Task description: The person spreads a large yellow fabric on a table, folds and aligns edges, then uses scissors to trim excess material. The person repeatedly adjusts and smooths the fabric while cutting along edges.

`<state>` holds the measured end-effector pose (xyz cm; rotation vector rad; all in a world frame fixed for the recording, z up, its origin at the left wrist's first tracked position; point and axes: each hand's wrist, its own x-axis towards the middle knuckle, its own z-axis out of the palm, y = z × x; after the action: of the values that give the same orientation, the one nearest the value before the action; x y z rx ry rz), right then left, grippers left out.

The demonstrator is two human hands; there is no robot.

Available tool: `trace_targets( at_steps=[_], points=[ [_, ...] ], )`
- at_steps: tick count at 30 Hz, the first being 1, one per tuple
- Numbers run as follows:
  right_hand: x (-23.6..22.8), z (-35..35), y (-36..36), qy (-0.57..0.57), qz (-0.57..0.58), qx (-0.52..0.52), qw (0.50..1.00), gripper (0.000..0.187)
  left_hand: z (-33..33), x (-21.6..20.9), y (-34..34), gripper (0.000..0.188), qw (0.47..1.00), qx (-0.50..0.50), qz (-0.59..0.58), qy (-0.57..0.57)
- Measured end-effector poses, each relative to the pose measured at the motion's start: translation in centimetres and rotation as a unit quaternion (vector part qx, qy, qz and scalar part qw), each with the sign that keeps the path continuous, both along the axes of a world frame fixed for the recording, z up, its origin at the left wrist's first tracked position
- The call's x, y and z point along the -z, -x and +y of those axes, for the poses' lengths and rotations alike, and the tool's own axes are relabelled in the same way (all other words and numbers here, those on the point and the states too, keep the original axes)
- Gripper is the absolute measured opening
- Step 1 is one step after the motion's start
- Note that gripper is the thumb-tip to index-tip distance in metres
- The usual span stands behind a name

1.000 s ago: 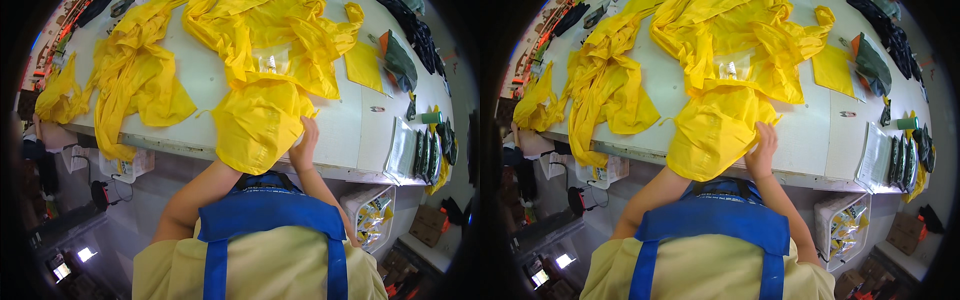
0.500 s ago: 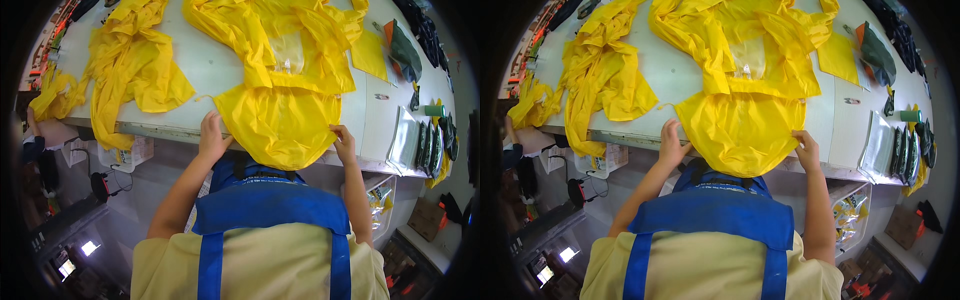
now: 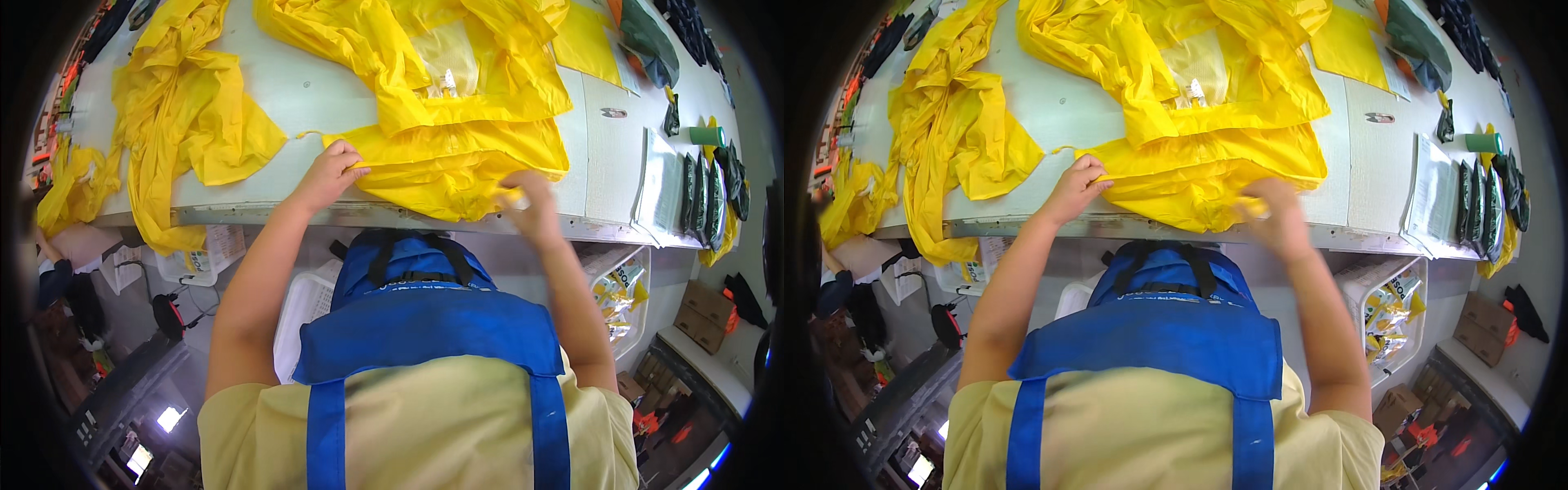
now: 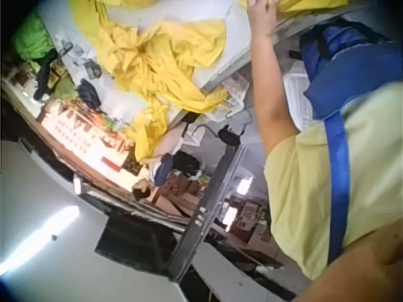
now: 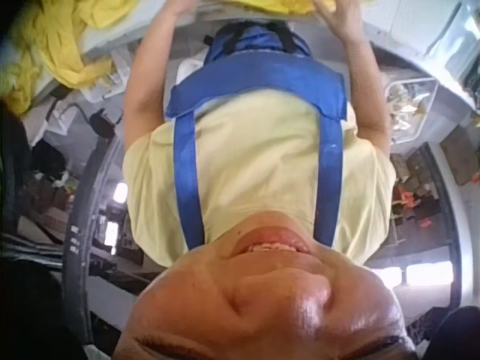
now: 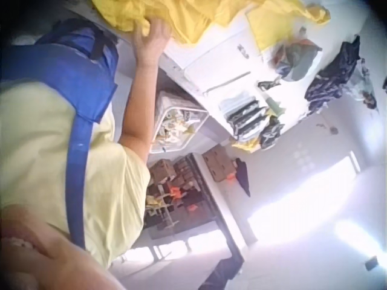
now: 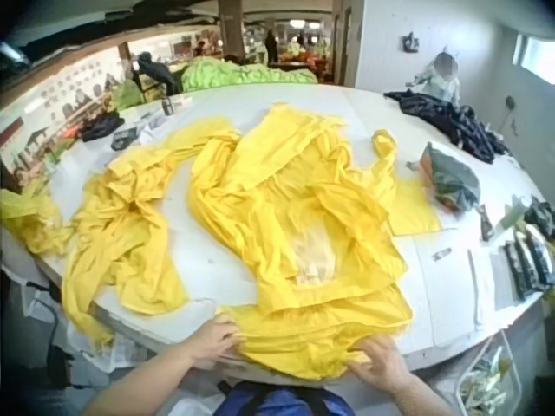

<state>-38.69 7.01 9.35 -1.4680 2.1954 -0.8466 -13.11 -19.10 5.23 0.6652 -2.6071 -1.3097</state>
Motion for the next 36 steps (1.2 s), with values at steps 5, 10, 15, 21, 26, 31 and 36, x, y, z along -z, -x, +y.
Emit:
trace_targets(
  at_steps=[5,10,15,21,26,31,36],
  points=[
    [1.1,-1.2,-3.7,-0.027,0.037,-0.084,0.995,0.022,0.0,-1.6,0.3,0.025,0.989,-0.078,-0.118,-0.033],
    [-1.0,1.5,-1.9,-0.188,-0.148,-0.162,0.957,0.027,-3.6,2.3,-3.8,0.027,0.993,0.018,-0.038,0.108],
    [1.7,1.6,-0.6,-0.149,-0.196,-0.084,0.966,0.024,0.5,0.1,-0.3,0.019,0.919,-0.095,-0.127,0.360],
    [1.3,1.2,7.0,-0.059,0.028,0.128,0.990,0.049,11.0,-0.4,6.9,0.016,0.958,0.165,0.118,0.202],
    [2.2,2.6,13.2,-0.144,-0.009,0.003,0.990,0.024,13.8,0.1,8.9,0.090,0.952,0.196,-0.174,0.159],
    [2.3,-0.2,15.3,-0.200,-0.021,0.003,0.980,0.013,12.8,0.1,8.1,0.107,0.936,0.190,-0.246,0.164],
    [3.5,-2.5,10.2,-0.051,0.149,0.169,0.973,0.022,12.8,0.3,8.1,0.104,0.942,0.179,-0.237,0.156]
  ],
)
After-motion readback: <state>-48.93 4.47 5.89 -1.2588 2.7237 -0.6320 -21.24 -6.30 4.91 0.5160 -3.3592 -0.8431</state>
